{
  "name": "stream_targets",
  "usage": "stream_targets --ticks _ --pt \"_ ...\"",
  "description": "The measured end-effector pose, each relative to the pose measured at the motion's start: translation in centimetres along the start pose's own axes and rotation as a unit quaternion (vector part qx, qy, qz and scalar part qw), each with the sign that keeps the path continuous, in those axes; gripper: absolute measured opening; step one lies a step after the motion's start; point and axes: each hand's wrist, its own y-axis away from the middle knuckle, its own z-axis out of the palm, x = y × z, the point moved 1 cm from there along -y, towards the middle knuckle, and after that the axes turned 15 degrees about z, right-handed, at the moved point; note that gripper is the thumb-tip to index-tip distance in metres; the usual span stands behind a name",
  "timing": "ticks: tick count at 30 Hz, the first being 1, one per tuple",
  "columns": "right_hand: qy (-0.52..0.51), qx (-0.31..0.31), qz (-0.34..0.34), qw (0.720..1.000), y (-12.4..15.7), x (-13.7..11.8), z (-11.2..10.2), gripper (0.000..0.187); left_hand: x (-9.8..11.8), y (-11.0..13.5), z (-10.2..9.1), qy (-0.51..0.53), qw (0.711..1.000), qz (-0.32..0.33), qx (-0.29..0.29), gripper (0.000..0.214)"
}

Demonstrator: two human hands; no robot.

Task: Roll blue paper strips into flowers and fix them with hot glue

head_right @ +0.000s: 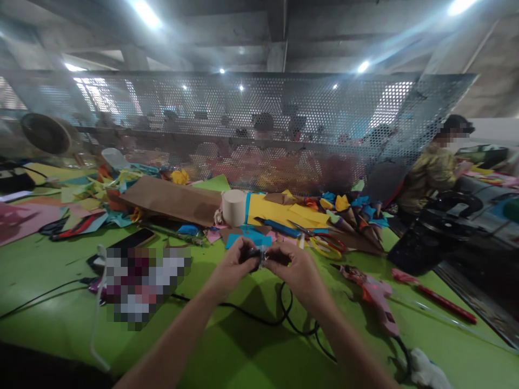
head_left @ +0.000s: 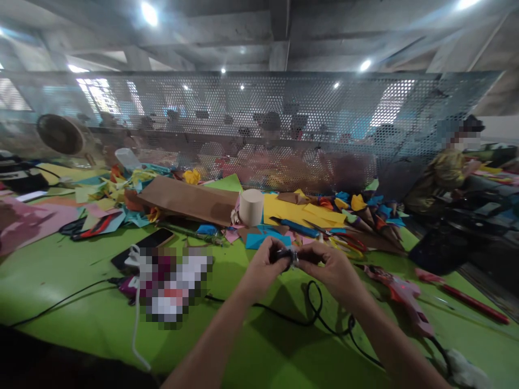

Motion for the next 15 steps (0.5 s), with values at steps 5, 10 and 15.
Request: stream_targets --ticks 5,10,15 --pt "0.02 -0.003 -0.011 1.0 -0.1 0.07 0.26 0.017 -0.14 0.05 -0.14 -0.084 0.996 0.023 -0.019 0.016" --pt "0.065 0.048 -0.044 0.996 0.11 -0.09 0.27 0.014 -0.08 -0.04 -0.01 -0.076 0.997 0.008 -0.025 0.016" --pt "0.051 0.069 -0.051 0.995 0.31 0.05 0.24 0.016 0.75 0.04 -0.01 0.029 0.998 -0.047 -0.015 0.021"
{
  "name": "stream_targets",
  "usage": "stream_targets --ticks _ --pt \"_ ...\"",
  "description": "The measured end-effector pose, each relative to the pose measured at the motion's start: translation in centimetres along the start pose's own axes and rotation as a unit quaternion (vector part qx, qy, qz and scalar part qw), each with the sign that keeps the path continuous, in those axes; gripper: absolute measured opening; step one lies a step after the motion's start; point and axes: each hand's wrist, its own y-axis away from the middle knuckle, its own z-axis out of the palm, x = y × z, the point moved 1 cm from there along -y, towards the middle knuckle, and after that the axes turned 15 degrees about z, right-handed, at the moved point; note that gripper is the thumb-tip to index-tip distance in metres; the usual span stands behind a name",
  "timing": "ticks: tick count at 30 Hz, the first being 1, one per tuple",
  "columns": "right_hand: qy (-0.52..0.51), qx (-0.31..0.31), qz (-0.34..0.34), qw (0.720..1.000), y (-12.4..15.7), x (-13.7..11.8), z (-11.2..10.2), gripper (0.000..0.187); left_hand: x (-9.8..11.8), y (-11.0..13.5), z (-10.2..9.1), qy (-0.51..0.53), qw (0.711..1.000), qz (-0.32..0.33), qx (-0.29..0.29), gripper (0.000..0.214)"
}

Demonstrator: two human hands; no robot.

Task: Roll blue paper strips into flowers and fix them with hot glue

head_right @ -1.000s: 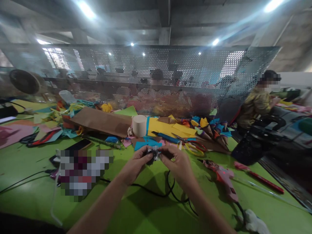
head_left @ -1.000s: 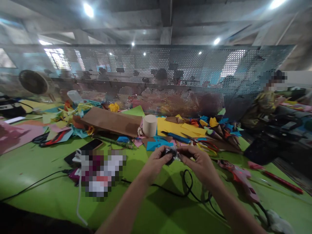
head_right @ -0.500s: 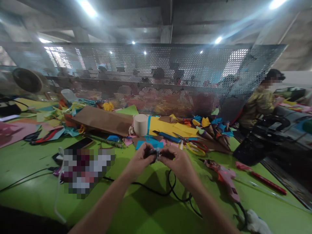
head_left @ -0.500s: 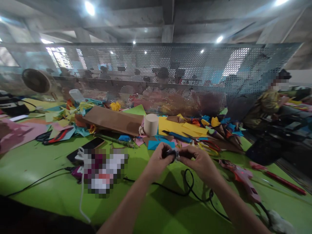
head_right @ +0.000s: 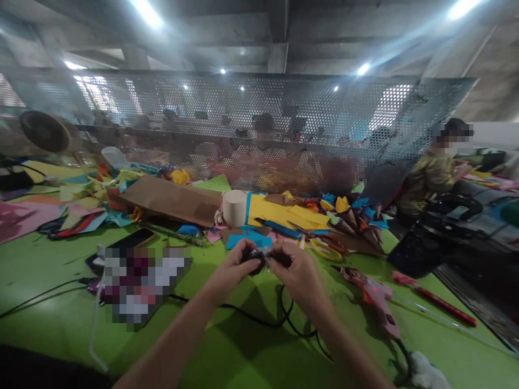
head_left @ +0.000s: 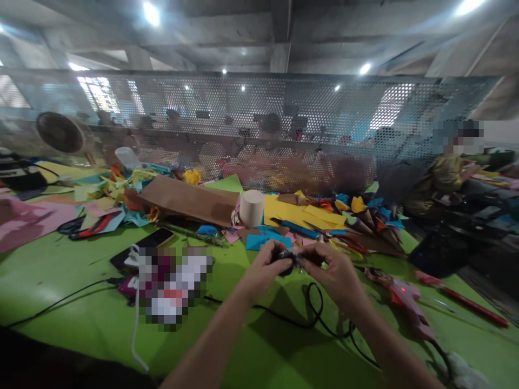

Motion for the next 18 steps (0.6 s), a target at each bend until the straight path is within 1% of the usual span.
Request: stream_targets --ticks 3,6,8,12,18 --pt "0.009 0.003 -0.029 1.0 0.0 0.05 0.09 0.015 0.26 0.14 -0.13 -0.001 1.0 -0.029 -0.003 0.023" --pt "0.027 0.01 -0.054 0.998 0.08 -0.06 0.25 0.012 0.18 0.1 -0.23 -0.056 0.998 -0.018 -0.009 0.033" --pt "0.03 0.011 -0.061 0.998 0.2 -0.21 0.33 0.011 0.04 0.04 -0.22 -0.05 0.998 -0.02 -0.019 0.04" --pt "0.021 0.001 -0.053 0.998 0.39 -0.52 0.34 0.01 -0.09 -0.01 -0.09 0.016 0.999 -0.042 -0.013 0.047" --pt "-0.025 -0.017 -0.017 0.999 0.3 -0.8 0.14 0.011 -0.07 -0.03 0.08 0.035 0.998 -0.048 0.003 0.043"
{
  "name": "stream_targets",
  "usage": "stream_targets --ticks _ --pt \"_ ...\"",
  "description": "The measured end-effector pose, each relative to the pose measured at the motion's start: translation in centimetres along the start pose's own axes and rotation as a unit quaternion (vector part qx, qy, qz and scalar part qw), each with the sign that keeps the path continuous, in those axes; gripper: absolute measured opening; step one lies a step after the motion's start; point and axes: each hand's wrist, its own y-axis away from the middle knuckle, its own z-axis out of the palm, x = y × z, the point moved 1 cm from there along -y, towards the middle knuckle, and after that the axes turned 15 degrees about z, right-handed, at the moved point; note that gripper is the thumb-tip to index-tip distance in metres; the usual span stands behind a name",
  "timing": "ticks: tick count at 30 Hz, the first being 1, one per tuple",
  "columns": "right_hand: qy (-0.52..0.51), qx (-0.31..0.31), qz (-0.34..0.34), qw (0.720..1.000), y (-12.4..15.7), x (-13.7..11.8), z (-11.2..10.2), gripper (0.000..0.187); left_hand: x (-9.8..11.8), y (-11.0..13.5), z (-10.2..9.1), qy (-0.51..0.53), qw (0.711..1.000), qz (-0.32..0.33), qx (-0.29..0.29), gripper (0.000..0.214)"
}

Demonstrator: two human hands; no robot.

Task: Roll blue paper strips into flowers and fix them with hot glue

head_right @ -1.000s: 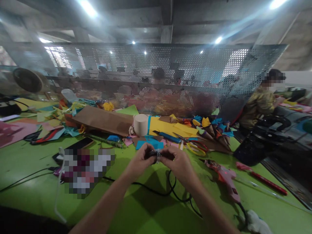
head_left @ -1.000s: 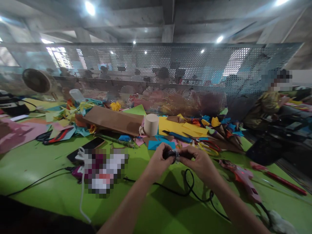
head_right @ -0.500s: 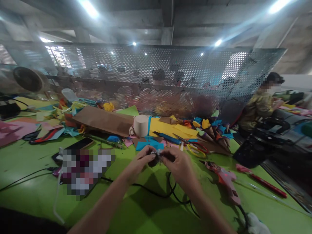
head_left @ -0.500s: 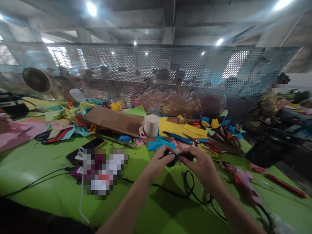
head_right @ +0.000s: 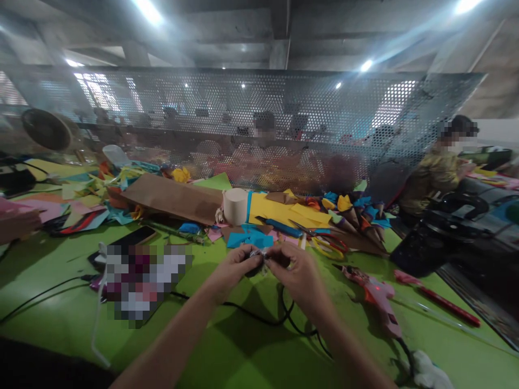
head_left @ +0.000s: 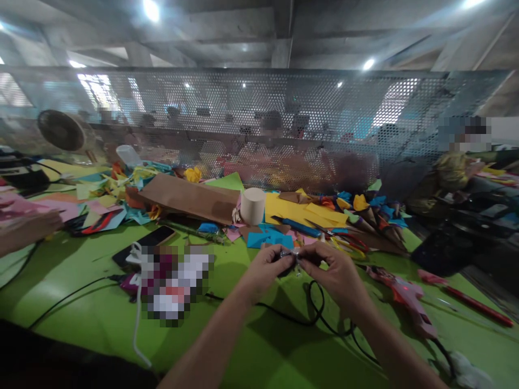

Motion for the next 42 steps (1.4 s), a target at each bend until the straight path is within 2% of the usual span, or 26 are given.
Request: stream_targets --ticks 5,11,17,22,24,26,29,31,33,35,38,40,42 --pt "-0.068 -0.051 0.082 0.993 -0.1 0.3 0.0 0.017 -0.1 0.2 0.2 -0.018 1.0 -0.014 0.01 0.034" --pt "-0.185 -0.099 0.174 0.962 -0.5 0.9 -0.1 0.017 -0.1 0.1 0.1 -0.039 0.999 -0.005 0.035 0.028" --pt "-0.259 -0.077 0.211 0.939 -0.6 0.8 -0.5 0.025 0.4 -0.3 -1.1 -0.011 0.993 0.007 0.121 0.031" --pt "-0.257 -0.062 0.204 0.943 -0.8 1.4 -0.5 0.031 0.2 -0.6 -2.5 -0.093 0.987 0.044 0.124 0.019" --pt "-0.246 -0.055 0.196 0.948 -0.9 1.6 -0.5 0.032 0.1 -1.0 -3.8 -0.18 0.967 0.073 0.163 0.015" --pt "-0.233 -0.053 0.185 0.953 -0.9 1.9 -0.5 0.031 0.0 -1.4 -5.5 -0.282 0.932 0.084 0.212 0.019" --pt "-0.216 -0.048 0.17 0.96 -1.0 2.2 -0.4 0.03 0.0 -1.6 -7.3 -0.407 0.885 0.041 0.221 0.027" --pt "-0.215 -0.046 0.169 0.961 -1.0 2.4 -0.2 0.029 0.3 -1.5 -7.2 -0.478 0.851 0.04 0.213 0.035" --pt "-0.207 -0.044 0.172 0.962 -1.0 2.4 0.0 0.029 0.7 -1.2 -6.1 -0.512 0.828 0.085 0.212 0.038" --pt "-0.185 -0.038 0.167 0.968 -0.9 2.3 0.1 0.03 1.2 -0.7 -4.1 -0.481 0.844 0.131 0.196 0.032" --pt "-0.13 -0.008 0.122 0.984 -0.7 2.0 0.2 0.027 1.2 -0.4 -1.0 -0.365 0.912 0.139 0.123 0.011" --pt "-0.074 0.025 0.072 0.994 -0.6 1.8 0.1 0.021 0.8 -0.5 0.5 -0.281 0.95 0.115 0.073 0.018" --pt "-0.003 0.058 0.019 0.998 -0.3 1.7 0.0 0.013 0.2 -0.7 1.4 -0.232 0.968 0.09 0.042 0.025"
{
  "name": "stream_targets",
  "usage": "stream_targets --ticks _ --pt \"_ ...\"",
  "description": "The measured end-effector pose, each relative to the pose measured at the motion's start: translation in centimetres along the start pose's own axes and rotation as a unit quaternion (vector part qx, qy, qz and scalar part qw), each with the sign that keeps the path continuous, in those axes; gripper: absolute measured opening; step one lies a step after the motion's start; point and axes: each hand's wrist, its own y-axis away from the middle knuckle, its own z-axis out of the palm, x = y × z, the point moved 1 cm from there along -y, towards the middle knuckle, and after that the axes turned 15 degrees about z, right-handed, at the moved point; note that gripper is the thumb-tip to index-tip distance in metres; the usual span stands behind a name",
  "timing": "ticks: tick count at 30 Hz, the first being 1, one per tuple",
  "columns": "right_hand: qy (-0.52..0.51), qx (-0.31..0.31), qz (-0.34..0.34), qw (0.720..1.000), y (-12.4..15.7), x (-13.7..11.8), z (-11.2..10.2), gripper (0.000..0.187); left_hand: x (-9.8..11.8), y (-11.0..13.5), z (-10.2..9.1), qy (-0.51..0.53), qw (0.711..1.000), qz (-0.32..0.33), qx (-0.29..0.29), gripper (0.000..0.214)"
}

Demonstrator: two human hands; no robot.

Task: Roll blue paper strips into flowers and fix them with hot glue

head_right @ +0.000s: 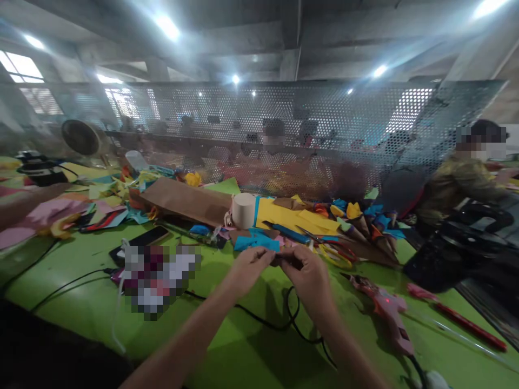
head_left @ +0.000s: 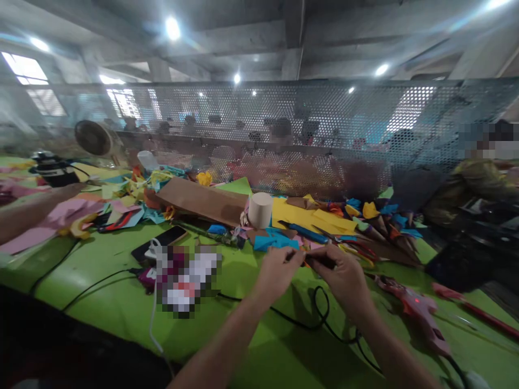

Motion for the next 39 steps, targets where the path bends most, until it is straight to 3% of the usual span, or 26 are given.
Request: stream_targets --ticks 4,8,16,21,24,29,39 --pt "0.117 0.036 -0.088 0.989 0.4 0.3 0.0 0.011 -0.6 0.0 0.9 0.034 0.999 -0.041 -0.011 0.024" --pt "0.163 0.033 -0.121 0.979 0.3 0.9 0.3 0.012 -1.4 0.4 1.4 0.087 0.994 -0.06 0.014 0.026" --pt "0.137 -0.036 -0.078 0.987 0.2 0.7 0.4 0.033 -1.6 0.6 0.6 0.231 0.966 -0.092 0.077 0.023" --pt "0.117 -0.021 -0.075 0.99 0.1 0.4 0.3 0.029 -0.2 0.7 -0.7 0.207 0.962 -0.152 0.093 0.024" --pt "0.105 -0.017 -0.082 0.991 0.1 0.4 0.4 0.025 0.2 0.8 -0.7 0.22 0.958 -0.148 0.112 0.024" --pt "0.108 -0.016 -0.075 0.991 -0.1 1.0 0.4 0.024 0.1 0.7 -0.4 0.279 0.94 -0.128 0.147 0.041" --pt "0.125 0.02 -0.065 0.99 -0.2 1.3 0.0 0.028 -0.3 0.8 -0.4 0.226 0.965 -0.076 0.105 0.031"
